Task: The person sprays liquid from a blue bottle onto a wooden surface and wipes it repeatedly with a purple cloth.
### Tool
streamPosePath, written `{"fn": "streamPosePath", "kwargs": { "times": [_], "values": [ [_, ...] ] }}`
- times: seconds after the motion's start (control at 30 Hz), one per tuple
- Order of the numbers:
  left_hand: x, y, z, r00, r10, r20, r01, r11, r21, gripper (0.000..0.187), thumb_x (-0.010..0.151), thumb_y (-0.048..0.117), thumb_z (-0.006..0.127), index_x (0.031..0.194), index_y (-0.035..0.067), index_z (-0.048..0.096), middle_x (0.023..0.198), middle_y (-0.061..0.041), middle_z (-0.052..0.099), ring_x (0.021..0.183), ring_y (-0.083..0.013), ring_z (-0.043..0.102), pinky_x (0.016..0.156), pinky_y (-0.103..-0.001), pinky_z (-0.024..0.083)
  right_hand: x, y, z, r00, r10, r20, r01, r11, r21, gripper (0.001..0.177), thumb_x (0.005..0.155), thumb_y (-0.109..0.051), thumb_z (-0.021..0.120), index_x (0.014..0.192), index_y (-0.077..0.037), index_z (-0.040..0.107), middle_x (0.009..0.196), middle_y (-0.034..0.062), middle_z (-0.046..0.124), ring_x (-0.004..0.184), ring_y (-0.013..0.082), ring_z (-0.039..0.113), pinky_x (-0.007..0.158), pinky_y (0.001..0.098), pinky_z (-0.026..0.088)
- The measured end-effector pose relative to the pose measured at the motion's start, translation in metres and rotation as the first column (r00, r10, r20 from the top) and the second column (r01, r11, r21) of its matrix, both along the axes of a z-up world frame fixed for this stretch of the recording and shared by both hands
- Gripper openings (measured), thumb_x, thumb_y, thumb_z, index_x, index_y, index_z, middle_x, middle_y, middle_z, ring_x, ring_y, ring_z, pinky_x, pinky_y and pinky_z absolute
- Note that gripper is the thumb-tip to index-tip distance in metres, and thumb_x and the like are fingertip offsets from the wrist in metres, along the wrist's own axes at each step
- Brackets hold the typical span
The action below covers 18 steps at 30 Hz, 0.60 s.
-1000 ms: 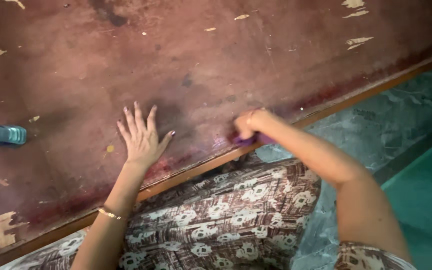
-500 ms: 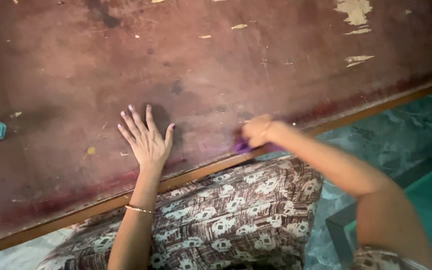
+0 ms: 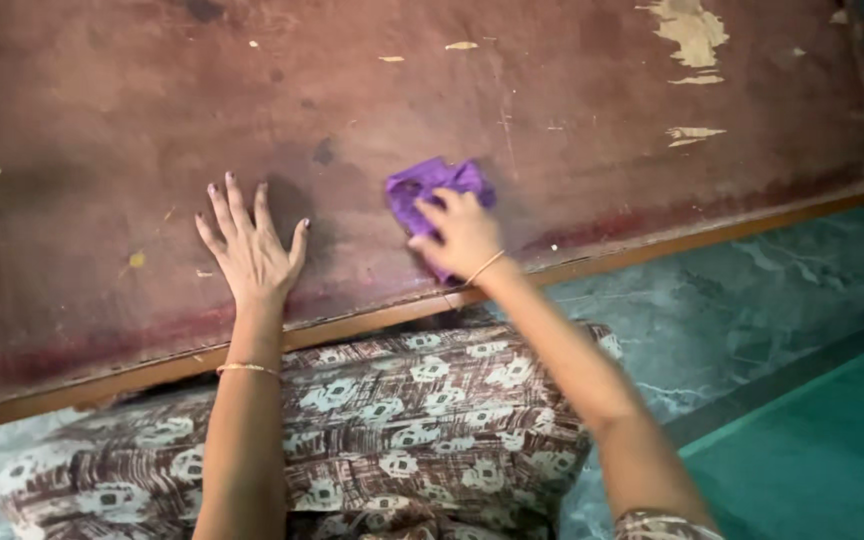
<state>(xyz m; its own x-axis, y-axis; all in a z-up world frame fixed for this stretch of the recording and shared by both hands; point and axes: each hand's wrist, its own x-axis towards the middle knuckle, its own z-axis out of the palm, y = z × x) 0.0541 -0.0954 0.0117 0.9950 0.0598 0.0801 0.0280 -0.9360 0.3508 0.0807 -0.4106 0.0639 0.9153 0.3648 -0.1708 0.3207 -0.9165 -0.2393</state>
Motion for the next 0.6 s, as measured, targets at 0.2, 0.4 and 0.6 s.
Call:
{"fn": "streamPosePath", "kwargs": {
  "times": [0.2, 0.4, 0.6],
  "values": [
    [0.004, -0.001, -0.003, 1.0, 0.029, 0.012, -0.029, 1.0, 0.012, 0.077, 0.099, 0.059, 0.053, 0.158, 0.009, 0.046, 0.172, -0.02, 0.025, 0.16, -0.0391, 0.013, 0.124, -0.063, 0.005, 0.004, 0.006, -0.044, 0.977, 0.017, 0.212, 0.001, 0.996, -0.086, 0.062, 0.094, -0.046, 0.057, 0.149, -0.018, 0.058, 0.16, 0.0187, 0.036, 0.145, 0.0469, 0.029, 0.112, 0.0657, 0.025],
    [0.003, -0.001, -0.005, 0.999, 0.047, 0.026, -0.047, 0.999, 0.0, 0.078, 0.1, 0.058, 0.053, 0.159, 0.008, 0.044, 0.17, -0.022, 0.027, 0.159, -0.0403, 0.015, 0.124, -0.063, 0.006, 0.062, -0.135, -0.068, 0.646, -0.758, 0.094, 0.754, 0.613, -0.237, 0.068, 0.102, -0.055, 0.033, 0.161, -0.023, 0.025, 0.167, 0.0153, 0.015, 0.15, 0.0508, 0.011, 0.116, 0.0714, 0.017],
    [0.006, -0.002, -0.002, 0.999, 0.033, -0.008, -0.033, 0.999, 0.026, 0.077, 0.099, 0.056, 0.052, 0.159, 0.01, 0.042, 0.169, -0.021, 0.029, 0.158, -0.04, 0.016, 0.123, -0.063, 0.007, 0.068, -0.029, -0.089, 0.897, -0.389, -0.211, 0.272, 0.86, -0.431, 0.043, 0.117, -0.038, 0.038, 0.12, -0.021, 0.077, 0.135, 0.0173, 0.074, 0.121, 0.0379, 0.066, 0.098, 0.057, 0.05]
  ]
}}
